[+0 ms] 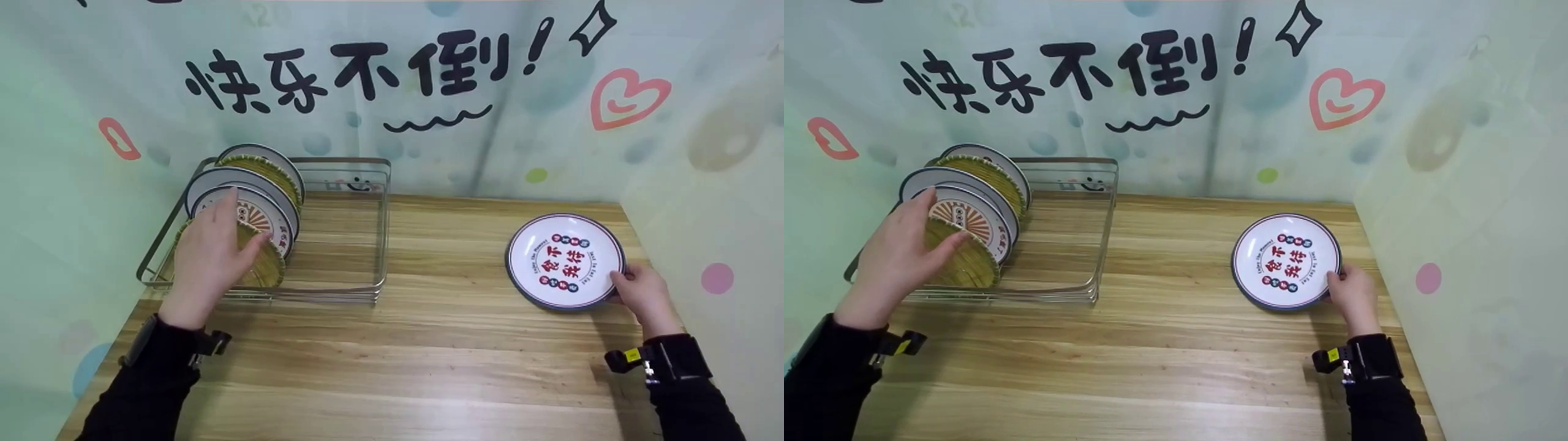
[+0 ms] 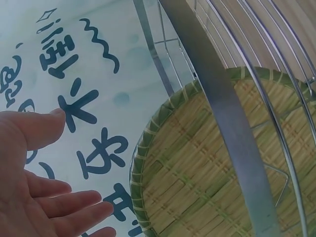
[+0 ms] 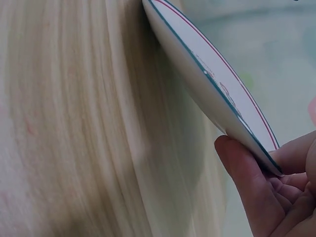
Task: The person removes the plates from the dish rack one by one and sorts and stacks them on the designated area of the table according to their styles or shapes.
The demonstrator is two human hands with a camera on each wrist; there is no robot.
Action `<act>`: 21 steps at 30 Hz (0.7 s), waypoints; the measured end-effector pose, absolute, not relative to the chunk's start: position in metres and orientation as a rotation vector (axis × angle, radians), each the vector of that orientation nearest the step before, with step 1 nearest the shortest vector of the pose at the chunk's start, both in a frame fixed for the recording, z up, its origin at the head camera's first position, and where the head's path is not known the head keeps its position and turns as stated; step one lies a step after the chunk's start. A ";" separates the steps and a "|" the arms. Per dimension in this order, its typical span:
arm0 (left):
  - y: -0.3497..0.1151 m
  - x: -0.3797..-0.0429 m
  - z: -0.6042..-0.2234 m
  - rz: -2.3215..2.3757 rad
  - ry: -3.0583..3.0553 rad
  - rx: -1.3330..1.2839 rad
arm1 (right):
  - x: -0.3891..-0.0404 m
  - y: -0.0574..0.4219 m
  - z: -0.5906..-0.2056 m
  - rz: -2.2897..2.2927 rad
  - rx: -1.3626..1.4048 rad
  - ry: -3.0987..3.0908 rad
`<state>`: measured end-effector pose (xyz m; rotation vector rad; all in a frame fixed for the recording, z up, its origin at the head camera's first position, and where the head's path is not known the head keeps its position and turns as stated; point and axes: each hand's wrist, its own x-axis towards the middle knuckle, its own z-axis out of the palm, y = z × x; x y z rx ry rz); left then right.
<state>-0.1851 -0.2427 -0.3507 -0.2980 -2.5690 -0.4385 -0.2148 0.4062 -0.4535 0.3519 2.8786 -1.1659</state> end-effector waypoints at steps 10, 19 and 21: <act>-0.245 -0.193 -0.349 -0.388 -2.576 -0.292 | -0.221 0.414 -0.455 -1.096 0.364 2.817; -0.247 -0.199 -0.350 -0.359 -2.595 -0.288 | -0.221 0.420 -0.461 -1.149 0.383 2.745; -0.247 -0.201 -0.351 -0.360 -2.608 -0.282 | -0.221 0.422 -0.463 -1.135 0.387 2.757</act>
